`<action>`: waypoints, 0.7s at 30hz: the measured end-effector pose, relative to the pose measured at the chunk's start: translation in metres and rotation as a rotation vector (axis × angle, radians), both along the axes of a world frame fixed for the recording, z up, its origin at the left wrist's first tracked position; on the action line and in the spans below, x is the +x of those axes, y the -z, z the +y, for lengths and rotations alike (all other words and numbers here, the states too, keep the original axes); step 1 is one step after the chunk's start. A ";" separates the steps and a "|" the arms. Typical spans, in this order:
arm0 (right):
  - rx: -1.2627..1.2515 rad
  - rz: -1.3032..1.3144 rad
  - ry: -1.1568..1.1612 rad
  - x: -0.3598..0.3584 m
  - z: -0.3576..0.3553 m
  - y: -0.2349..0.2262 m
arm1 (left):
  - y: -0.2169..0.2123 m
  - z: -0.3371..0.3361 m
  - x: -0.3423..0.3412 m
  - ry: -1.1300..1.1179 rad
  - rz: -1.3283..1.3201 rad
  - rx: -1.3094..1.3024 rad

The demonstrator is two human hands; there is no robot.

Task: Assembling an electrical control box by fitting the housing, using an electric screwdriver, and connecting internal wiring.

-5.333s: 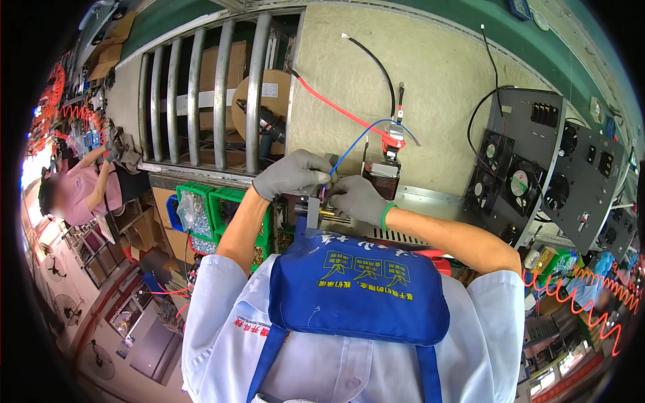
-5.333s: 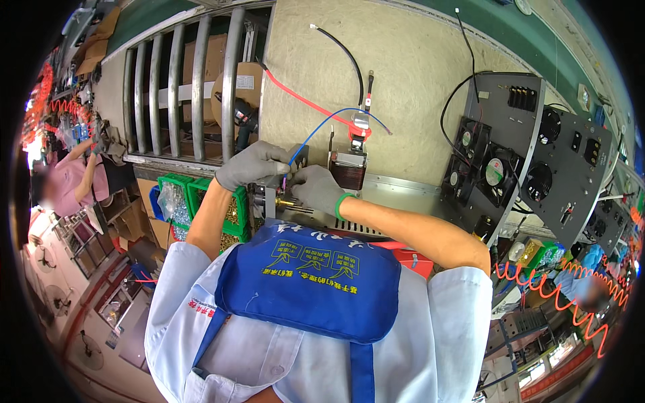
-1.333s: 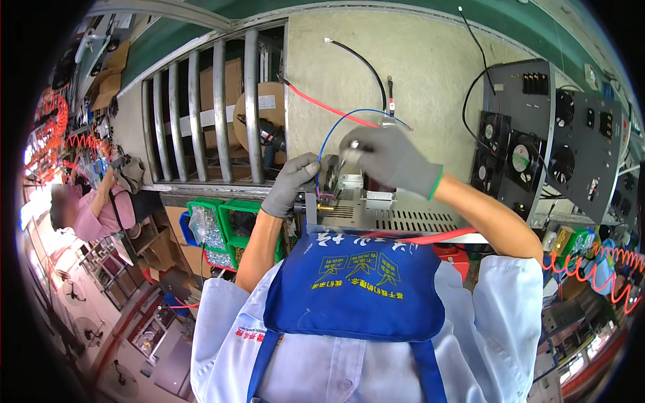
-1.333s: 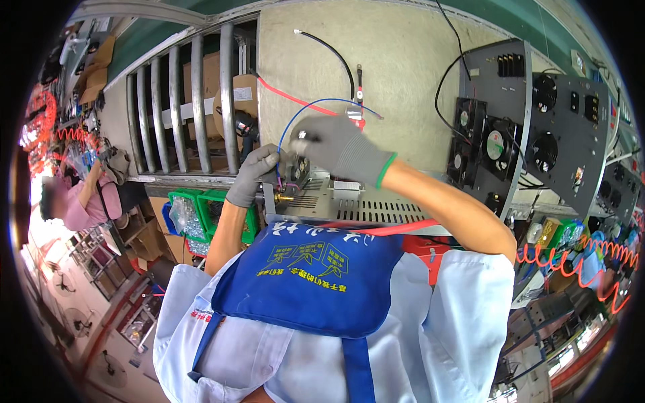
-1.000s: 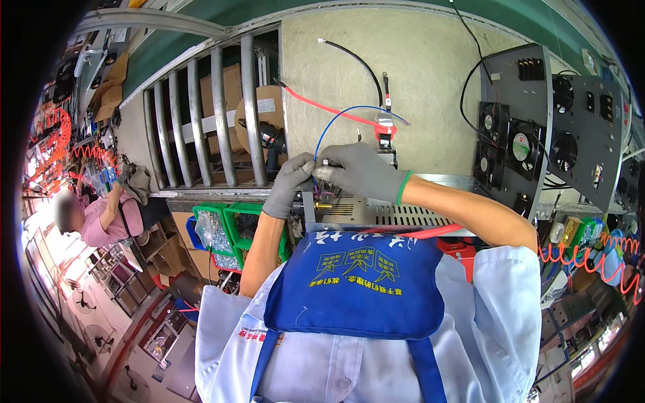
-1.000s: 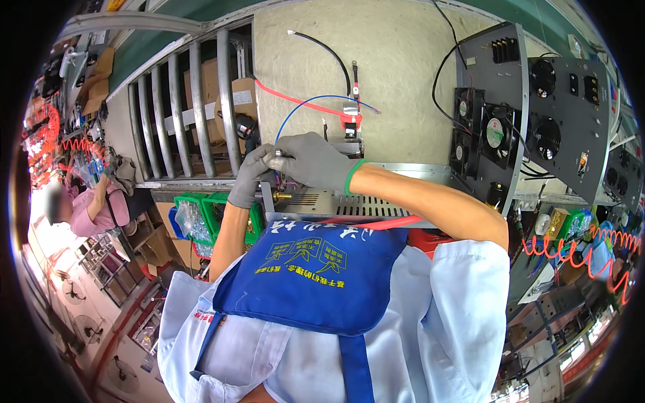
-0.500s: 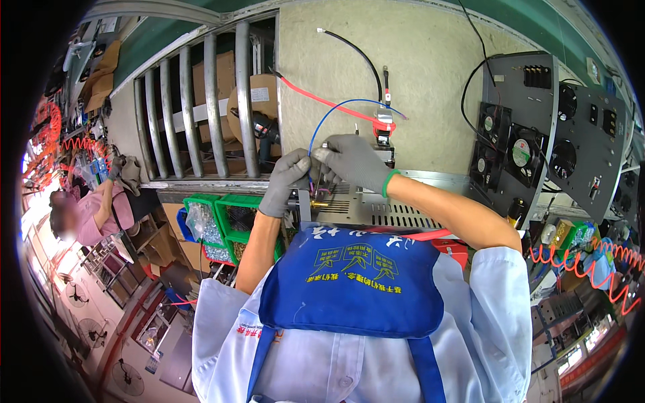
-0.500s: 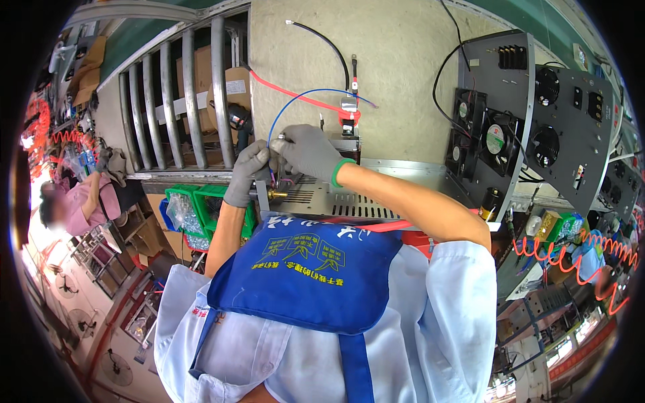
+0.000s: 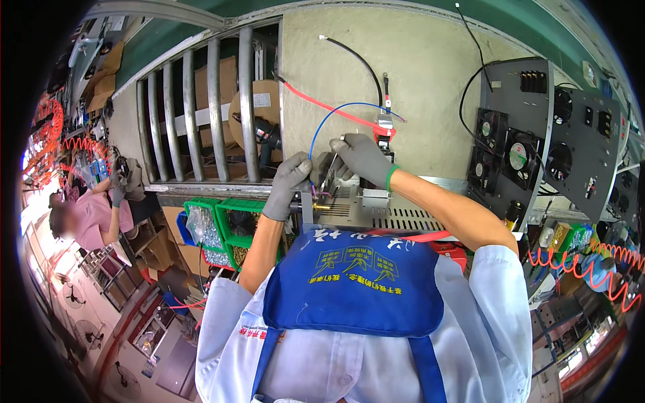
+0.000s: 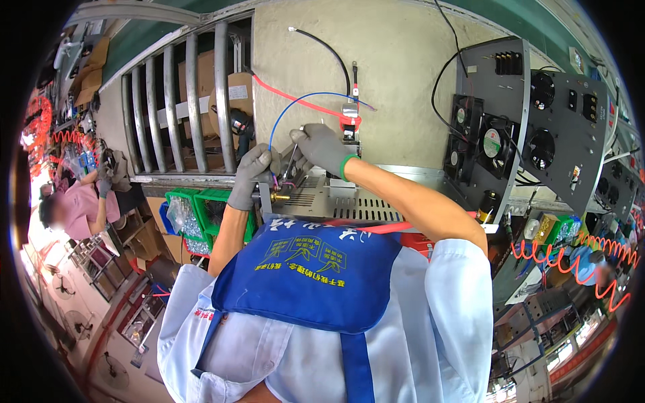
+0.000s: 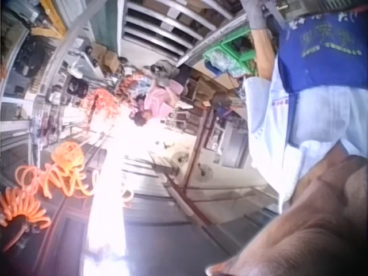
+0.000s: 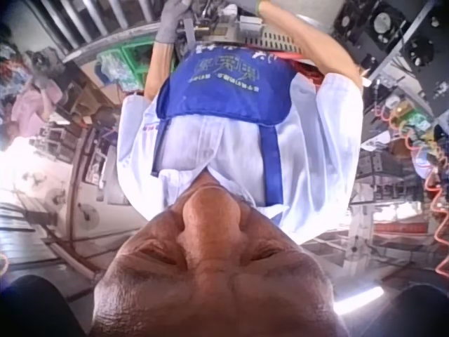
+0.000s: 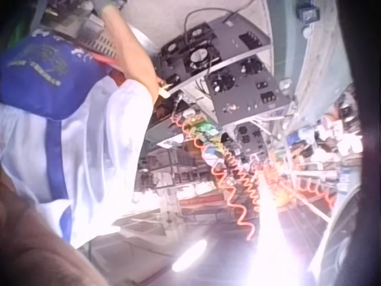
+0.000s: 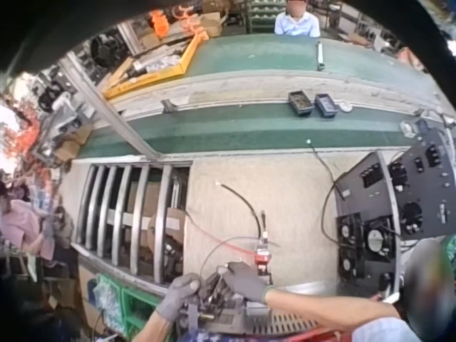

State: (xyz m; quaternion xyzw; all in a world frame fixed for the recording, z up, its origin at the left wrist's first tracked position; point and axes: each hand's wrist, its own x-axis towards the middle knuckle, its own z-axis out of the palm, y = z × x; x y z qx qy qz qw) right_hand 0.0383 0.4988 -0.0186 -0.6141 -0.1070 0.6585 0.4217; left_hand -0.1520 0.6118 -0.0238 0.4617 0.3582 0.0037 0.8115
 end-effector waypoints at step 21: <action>0.425 -0.615 -0.121 -0.045 -0.005 -0.032 | 0.020 0.008 -0.011 0.023 0.030 -0.067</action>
